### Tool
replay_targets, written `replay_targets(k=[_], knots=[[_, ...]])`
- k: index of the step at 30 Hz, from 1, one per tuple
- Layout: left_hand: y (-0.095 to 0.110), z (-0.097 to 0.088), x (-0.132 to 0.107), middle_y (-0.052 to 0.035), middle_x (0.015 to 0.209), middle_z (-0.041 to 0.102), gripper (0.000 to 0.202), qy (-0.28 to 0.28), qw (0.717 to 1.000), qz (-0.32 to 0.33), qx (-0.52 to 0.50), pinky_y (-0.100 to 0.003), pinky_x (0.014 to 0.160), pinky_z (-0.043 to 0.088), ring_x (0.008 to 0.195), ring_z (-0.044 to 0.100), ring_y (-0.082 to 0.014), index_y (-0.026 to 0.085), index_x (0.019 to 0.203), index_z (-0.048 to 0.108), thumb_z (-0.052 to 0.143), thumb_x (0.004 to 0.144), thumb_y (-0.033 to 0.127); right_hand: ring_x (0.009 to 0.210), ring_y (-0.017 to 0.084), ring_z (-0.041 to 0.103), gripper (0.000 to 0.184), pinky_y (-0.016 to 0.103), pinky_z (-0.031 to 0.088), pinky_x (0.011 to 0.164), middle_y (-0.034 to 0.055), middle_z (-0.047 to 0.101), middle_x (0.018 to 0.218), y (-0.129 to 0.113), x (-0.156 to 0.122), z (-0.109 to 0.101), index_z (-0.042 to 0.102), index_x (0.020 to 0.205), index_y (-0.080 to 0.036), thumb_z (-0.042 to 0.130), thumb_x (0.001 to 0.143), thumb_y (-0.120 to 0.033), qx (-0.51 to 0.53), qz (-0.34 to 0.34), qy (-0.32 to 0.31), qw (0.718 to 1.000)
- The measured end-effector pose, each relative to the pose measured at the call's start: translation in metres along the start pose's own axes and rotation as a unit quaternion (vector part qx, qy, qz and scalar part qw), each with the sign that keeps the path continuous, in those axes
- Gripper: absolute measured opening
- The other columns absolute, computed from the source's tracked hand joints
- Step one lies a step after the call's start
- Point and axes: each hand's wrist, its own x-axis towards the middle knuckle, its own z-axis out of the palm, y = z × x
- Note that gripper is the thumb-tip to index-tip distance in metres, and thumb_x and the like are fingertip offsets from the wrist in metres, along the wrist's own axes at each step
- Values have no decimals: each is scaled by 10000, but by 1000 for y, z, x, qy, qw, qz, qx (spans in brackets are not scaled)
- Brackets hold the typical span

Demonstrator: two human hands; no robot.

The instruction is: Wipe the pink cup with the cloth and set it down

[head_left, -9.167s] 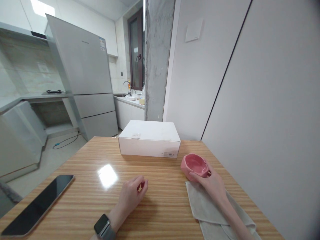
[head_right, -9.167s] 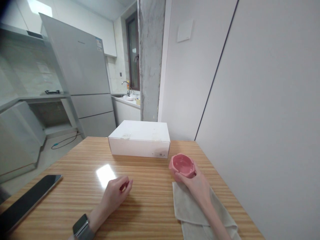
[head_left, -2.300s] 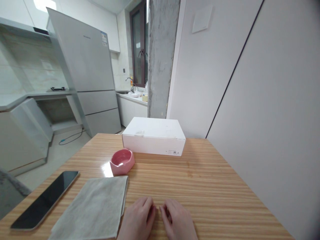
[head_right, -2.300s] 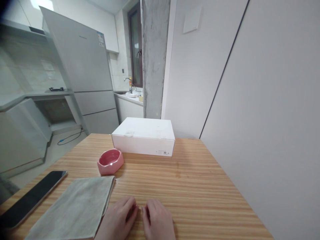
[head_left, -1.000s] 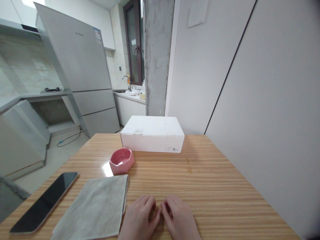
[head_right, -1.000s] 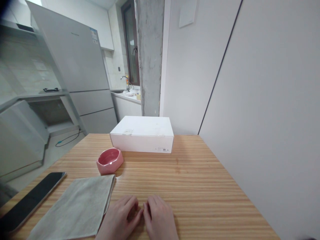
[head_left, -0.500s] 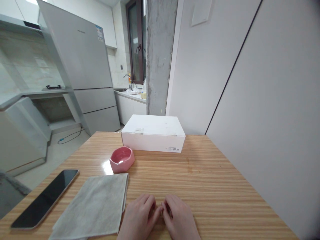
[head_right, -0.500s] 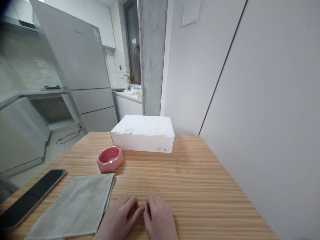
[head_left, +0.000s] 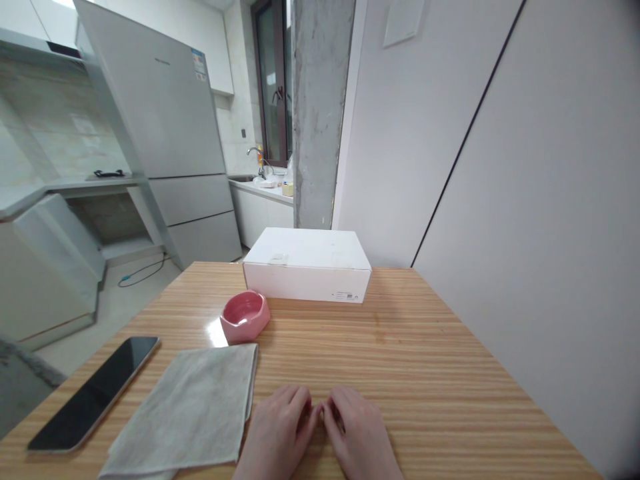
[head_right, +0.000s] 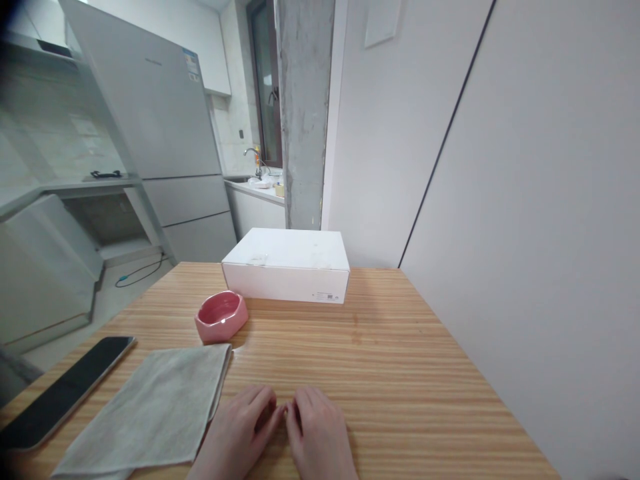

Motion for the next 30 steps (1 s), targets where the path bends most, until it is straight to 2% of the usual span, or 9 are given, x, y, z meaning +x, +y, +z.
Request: replay_targets(k=[8, 16, 24, 27, 30], knots=[[3, -2, 0, 1, 740, 631, 139, 1, 1000, -5, -8, -259, 608, 424, 699, 620, -169, 219, 735, 520, 480, 868, 218, 593, 152, 577, 176, 236, 363, 537, -6, 586, 664, 2, 0, 2, 445, 708, -227, 442, 856, -133, -4, -6, 13, 1000], [-2, 2, 0, 15, 743, 632, 59, 0, 1000, 18, -17, -259, 609, 424, 693, 615, -165, 224, 742, 522, 541, 784, 186, 554, 140, 572, 184, 222, 360, 505, -11, 581, 634, 8, 1, 7, 425, 703, -234, 406, 865, -150, -24, -52, 58, 997], [-4, 4, 1, 10, 731, 635, 90, 2, 1000, 21, -10, -259, 587, 440, 672, 621, -167, 222, 736, 535, 539, 826, 218, 549, 135, 574, 234, 216, 370, 502, -5, 581, 631, 8, 2, 8, 435, 698, -231, 371, 922, -211, -21, -57, 68, 996], [-3, 1, 1, 6, 780, 662, 44, -1, 1000, 17, -26, -256, 625, 470, 721, 641, -171, 228, 814, 582, 547, 839, 215, 549, 134, 573, 249, 217, 373, 506, -5, 583, 634, 6, 1, 6, 456, 707, -230, 361, 938, -228, -10, -51, 70, 996], [-3, -1, 0, 0, 903, 689, 202, 6, 998, 32, -45, -255, 717, 495, 820, 656, -171, 270, 1023, 606, 548, 848, 188, 565, 139, 580, 257, 224, 382, 518, -3, 589, 646, 4, 1, 4, 478, 721, -229, 355, 946, -231, 3, -36, 61, 997]])
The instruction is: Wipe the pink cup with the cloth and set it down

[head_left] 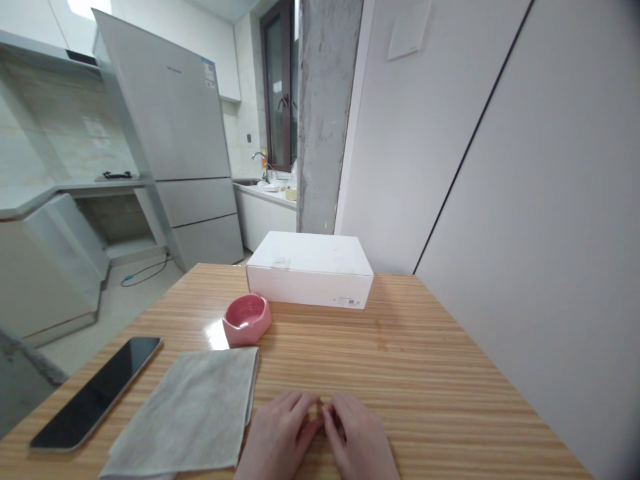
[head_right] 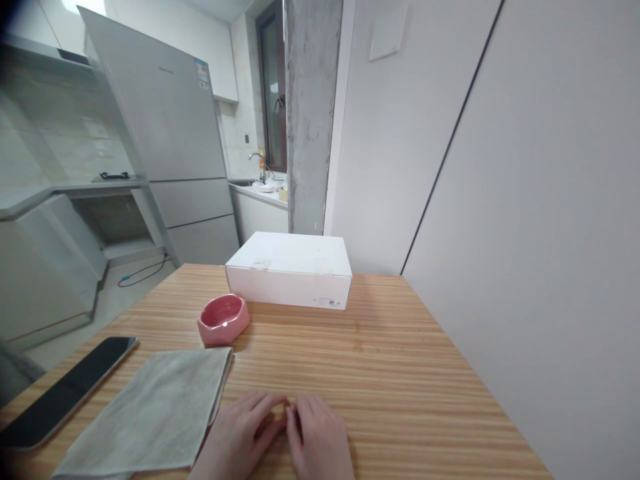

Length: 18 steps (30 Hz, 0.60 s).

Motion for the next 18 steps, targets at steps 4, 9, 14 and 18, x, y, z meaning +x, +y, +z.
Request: replay_targets(k=[4, 9, 14, 18], knots=[[-1, -2, 1, -1, 869, 687, 248, 4, 1000, 16, 18, -255, 711, 503, 791, 661, -170, 321, 1095, 614, 506, 891, 227, 599, 146, 591, 244, 232, 392, 542, 6, 601, 676, -4, 1, -3, 488, 731, -225, 365, 942, -217, 8, 18, -23, 1000], [5, -2, 0, -3, 784, 662, 196, 1, 1000, 6, 30, -240, 666, 495, 743, 652, -165, 303, 961, 663, 492, 896, 231, 603, 151, 575, 246, 243, 373, 549, 3, 587, 669, -6, 0, -6, 477, 715, -226, 380, 941, -211, 8, 34, -38, 999], [5, -16, 3, -2, 761, 650, 216, 20, 1000, 3, 3, -220, 658, 487, 716, 637, -143, 271, 906, 672, 480, 871, 179, 639, 155, 576, 211, 247, 373, 571, 5, 594, 700, -6, 0, -6, 504, 739, -220, 422, 933, -221, 19, 46, -62, 997], [-30, -58, 22, -45, 963, 640, 210, 121, 993, 2, 11, -321, 838, 484, 921, 609, -192, 245, 1041, 632, 515, 866, 251, 610, 150, 560, 295, 252, 358, 561, 6, 575, 658, -4, -1, -5, 496, 651, -214, 427, 935, -249, -3, 21, -56, 998]])
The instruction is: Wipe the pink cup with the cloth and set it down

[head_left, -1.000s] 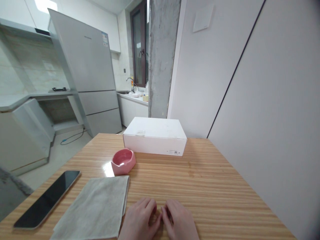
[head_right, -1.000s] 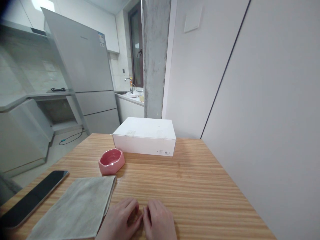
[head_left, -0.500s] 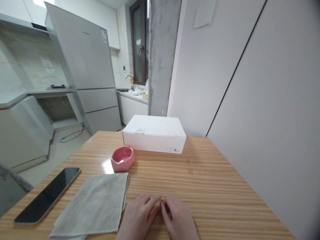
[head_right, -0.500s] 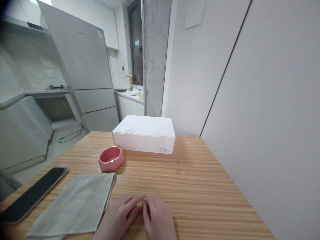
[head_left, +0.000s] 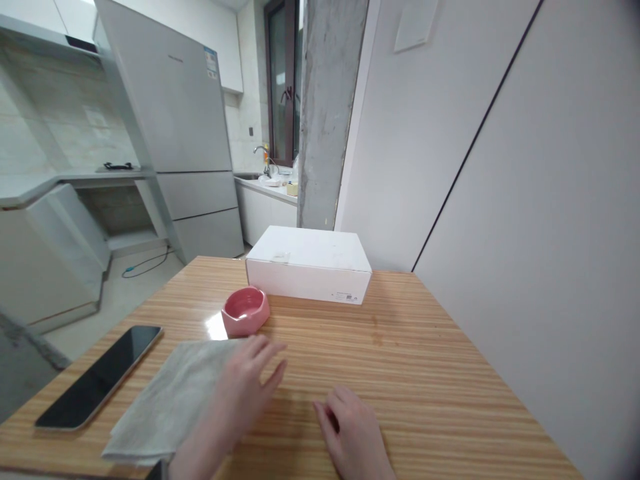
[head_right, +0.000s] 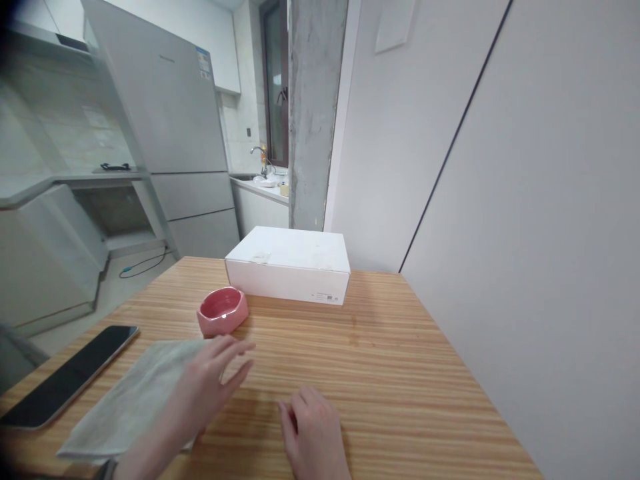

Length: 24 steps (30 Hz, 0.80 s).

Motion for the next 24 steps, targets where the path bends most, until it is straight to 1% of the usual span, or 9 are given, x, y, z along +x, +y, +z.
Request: replay_targets(k=[2, 4, 6, 8, 12, 15, 18, 21, 24], knots=[[-28, -17, 17, -66, 1149, 584, 337, 77, 997, -15, 12, -391, 973, 419, 1087, 547, -229, 245, 1164, 570, 573, 832, 300, 618, 147, 564, 336, 250, 362, 572, 8, 578, 652, 1, -1, 1, 500, 619, -212, 408, 941, -234, -6, -13, 2, 1000], [-58, -25, 31, -90, 1308, 486, 603, 99, 993, -58, 10, -433, 1034, 369, 1213, 462, -268, 235, 1306, 453, 662, 756, 364, 621, 145, 567, 345, 249, 365, 574, 9, 583, 650, 2, -1, 2, 515, 620, -213, 395, 943, -222, -8, -20, 4, 1000], [-86, -24, 38, -123, 1394, 404, 859, 77, 991, -110, -20, -458, 1066, 330, 1291, 385, -302, 199, 1387, 339, 738, 659, 422, 621, 147, 568, 338, 251, 370, 575, 9, 590, 652, 2, -1, 3, 529, 635, -213, 391, 943, -216, -9, -19, 0, 1000], [-108, -17, 40, -157, 1429, 369, 1004, 46, 981, -173, -74, -456, 1072, 321, 1307, 373, -312, 160, 1418, 270, 776, 599, 447, 629, 150, 571, 331, 253, 375, 581, 10, 594, 661, 2, -1, 3, 536, 647, -212, 387, 942, -207, -9, -14, -8, 1000], [-131, -7, 40, -166, 1317, 523, 1046, 17, 940, -277, -196, -422, 994, 414, 1192, 517, -306, 132, 1379, 333, 828, 512, 440, 647, 154, 579, 316, 255, 380, 591, 11, 601, 675, 2, -1, 3, 532, 652, -211, 394, 936, -194, -8, -2, -14, 1000], [-132, -8, 45, -123, 1172, 639, 990, 15, 928, -299, -221, -396, 904, 483, 1060, 610, -295, 146, 1310, 428, 846, 458, 428, 643, 152, 582, 307, 253, 376, 587, 8, 600, 669, 2, -1, 3, 525, 647, -212, 406, 930, -195, -9, -2, -9, 1000], [-120, -8, 55, -101, 1091, 682, 899, 28, 930, -299, -214, -364, 832, 517, 973, 649, -283, 147, 1235, 501, 840, 452, 427, 634, 146, 584, 308, 247, 373, 582, 5, 600, 661, 3, 0, 4, 522, 641, -211, 408, 927, -190, -8, -4, -10, 1000], [-95, 1, 66, -78, 1081, 688, 814, 28, 936, -256, -241, -344, 827, 516, 964, 652, -261, 161, 1212, 523, 824, 493, 395, 626, 144, 586, 317, 242, 376, 576, 7, 603, 655, 5, 1, 5, 516, 632, -211, 399, 926, -189, -14, -7, -6, 1000], [-65, 16, 77, -63, 1094, 683, 806, 10, 937, -212, -279, -341, 838, 511, 966, 650, -250, 177, 1219, 521, 826, 497, 366, 606, 139, 586, 320, 234, 373, 563, 4, 601, 640, 8, 1, 8, 514, 633, -213, 389, 928, -197, -26, -27, 10, 999]])
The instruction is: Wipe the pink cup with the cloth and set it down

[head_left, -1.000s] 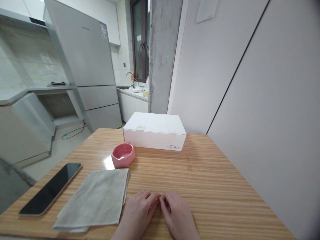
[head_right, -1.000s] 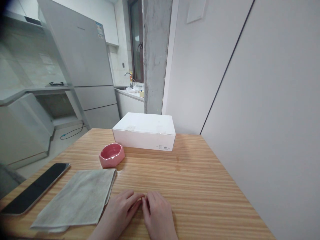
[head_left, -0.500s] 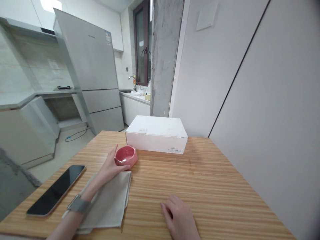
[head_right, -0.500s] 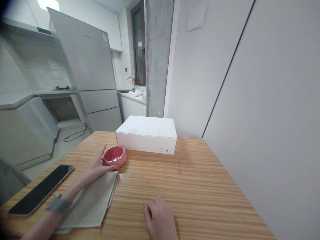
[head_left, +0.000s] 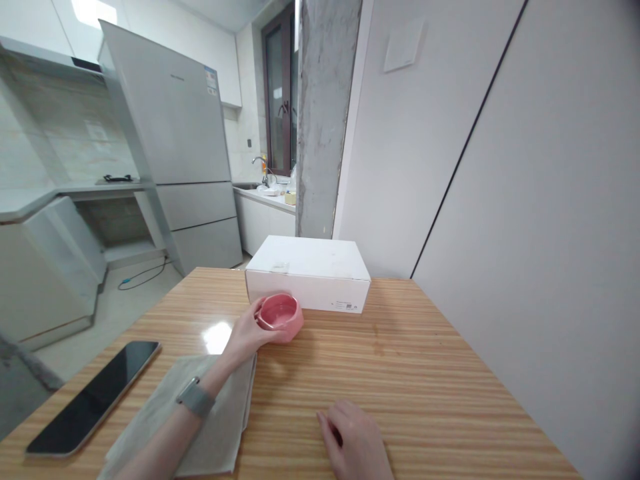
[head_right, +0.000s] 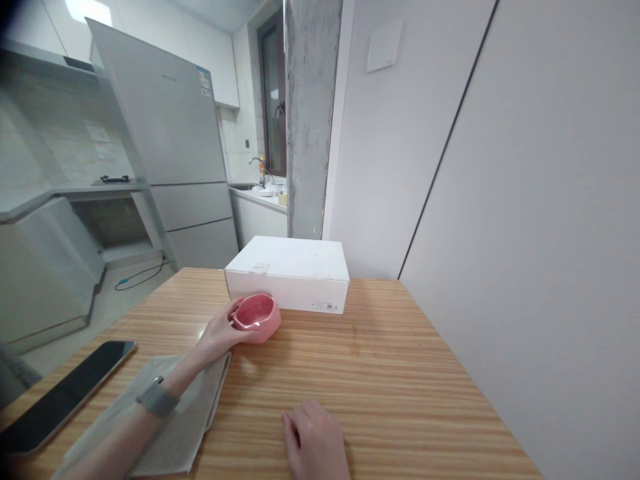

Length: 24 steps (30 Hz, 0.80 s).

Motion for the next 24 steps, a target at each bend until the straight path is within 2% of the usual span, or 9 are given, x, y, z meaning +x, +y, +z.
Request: replay_targets(k=[5, 9, 12, 14, 16, 18, 20, 21, 24], knots=[[17, 42, -4, -75, 1122, 673, 829, -50, 998, 26, -27, -349, 868, 497, 1008, 634, -260, 190, 1231, 511, 833, 484, 349, 560, 125, 572, 303, 223, 352, 535, -11, 583, 603, 6, -2, 6, 491, 628, -218, 412, 921, -210, -14, -28, 49, 998], [22, 55, -6, -47, 1124, 670, 831, -58, 998, 22, -6, -339, 874, 491, 1030, 624, -256, 220, 1235, 495, 828, 485, 350, 558, 121, 568, 266, 221, 344, 531, -18, 578, 603, 9, -3, 9, 478, 635, -220, 443, 897, -186, -17, -27, 45, 998], [22, 59, -5, -35, 1133, 661, 803, -68, 997, 39, 9, -334, 881, 484, 1034, 620, -246, 232, 1247, 484, 811, 521, 339, 584, 126, 576, 245, 221, 352, 544, -14, 584, 622, 7, -4, 8, 487, 650, -219, 446, 886, -168, -15, -17, 24, 999], [19, 62, -6, -54, 1202, 623, 790, -81, 994, 67, 7, -353, 938, 455, 1095, 589, -244, 225, 1295, 444, 777, 587, 331, 590, 130, 576, 251, 224, 354, 549, -9, 586, 629, 5, -4, 7, 490, 649, -217, 442, 892, -173, -9, -8, 18, 1000], [15, 65, -9, -124, 1345, 508, 839, -68, 993, 88, 30, -411, 1033, 374, 1245, 473, -275, 183, 1371, 356, 742, 642, 342, 586, 132, 572, 277, 227, 356, 550, -5, 582, 624, 2, -3, 5, 481, 635, -215, 427, 905, -186, -2, 2, 17, 1000], [11, 66, -18, -191, 1471, 322, 890, -33, 991, 96, 90, -477, 1087, 287, 1369, 283, -313, 138, 1427, 254, 698, 698, 393, 586, 134, 571, 298, 228, 360, 552, -3, 579, 622, 1, -3, 3, 475, 628, -214, 407, 918, -196, 1, 5, 19, 1000], [11, 62, -34, -190, 1518, 213, 836, -14, 981, 111, 160, -508, 1096, 260, 1407, 172, -318, 146, 1446, 217, 617, 775, 443, 587, 136, 572, 313, 230, 364, 552, 0, 580, 624, 0, -2, 2, 475, 627, -213, 387, 927, -203, -2, 1, 21, 1000], [12, 58, -44, -171, 1522, 217, 764, -12, 973, 123, 194, -509, 1093, 270, 1409, 174, -309, 169, 1440, 242, 569, 812, 454, 588, 138, 573, 319, 232, 365, 552, 3, 582, 627, 0, -2, 2, 478, 629, -212, 377, 931, -206, -5, -2, 22, 1000], [12, 38, -80, -128, 1468, 355, 530, 6, 940, 152, 305, -494, 1079, 312, 1368, 296, -298, 207, 1338, 435, 487, 866, 442, 589, 141, 575, 340, 237, 368, 551, 6, 586, 628, -1, -2, 0, 494, 635, -213, 351, 943, -218, -8, -8, 24, 1000]])
